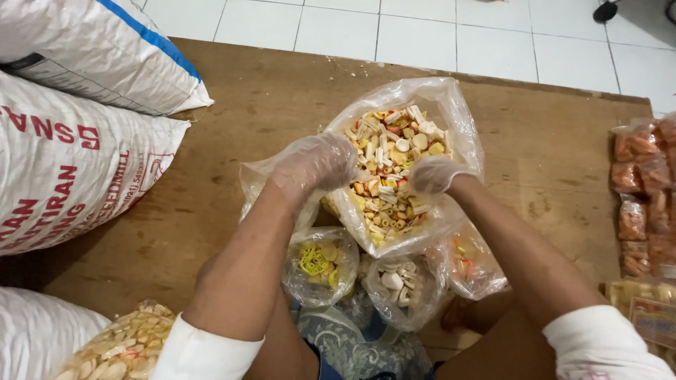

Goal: The person sits on the floor and sorts a mixed snack blend from a large plastic bag into several smaller plastic bags. They use gloved hands to scoop and distribute the snacks, occasionally adjusting the bags to ensure even distribution.

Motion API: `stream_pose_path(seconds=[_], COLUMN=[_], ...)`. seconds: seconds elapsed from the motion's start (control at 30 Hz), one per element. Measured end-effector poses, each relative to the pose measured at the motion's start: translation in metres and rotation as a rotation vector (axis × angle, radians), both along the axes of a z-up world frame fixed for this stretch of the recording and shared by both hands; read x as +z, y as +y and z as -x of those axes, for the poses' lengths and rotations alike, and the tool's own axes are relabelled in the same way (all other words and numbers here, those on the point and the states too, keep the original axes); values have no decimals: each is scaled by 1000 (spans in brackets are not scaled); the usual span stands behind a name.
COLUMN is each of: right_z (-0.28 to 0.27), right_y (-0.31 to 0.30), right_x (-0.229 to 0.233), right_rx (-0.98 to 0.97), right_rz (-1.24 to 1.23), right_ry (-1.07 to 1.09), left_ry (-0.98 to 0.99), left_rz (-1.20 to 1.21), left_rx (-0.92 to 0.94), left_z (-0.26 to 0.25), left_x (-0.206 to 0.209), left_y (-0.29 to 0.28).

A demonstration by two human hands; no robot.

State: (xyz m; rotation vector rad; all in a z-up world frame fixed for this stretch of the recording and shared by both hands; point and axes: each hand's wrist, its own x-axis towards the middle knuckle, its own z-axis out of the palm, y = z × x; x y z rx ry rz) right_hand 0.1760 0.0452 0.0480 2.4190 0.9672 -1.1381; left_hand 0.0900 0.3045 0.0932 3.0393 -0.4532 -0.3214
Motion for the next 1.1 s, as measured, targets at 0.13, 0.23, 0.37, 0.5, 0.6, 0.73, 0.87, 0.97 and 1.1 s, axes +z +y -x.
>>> stream_pose_path(seconds=[0.13, 0.23, 0.37, 0.5, 0.6, 0.73, 0.87, 0.97, 1.1], right_z=[34, 61, 62, 60, 58, 63, 68, 86, 94], right_y=[30, 38, 25, -17, -50, -89, -87, -57, -32], right_x=[89, 145, 150, 165, 146, 119, 121, 172, 188], right_rx=[-296, -628, -665, -545, -668, -779, -886, -740, -676], right_rz=[-271, -458, -512, -209, -54, 69, 12, 16, -52], right_ry=[32, 139, 242, 218, 117, 213, 299, 300, 366], left_ry=[126, 265, 395, 330, 187, -228, -371, -347, -93], left_rz=[-56, 57, 287, 250, 144, 25, -96, -115, 3], left_rx=[-230, -236, -79, -176, -307, -506, -530, -450, -312], left_z=[-7, 3, 2, -7, -25, -37, -24, -32, -56], left_x=[16, 57, 48, 24, -39, -110, -126, -152, -193], left_y=[-5, -19, -37, -30, -22, -32, -53, -52, -63])
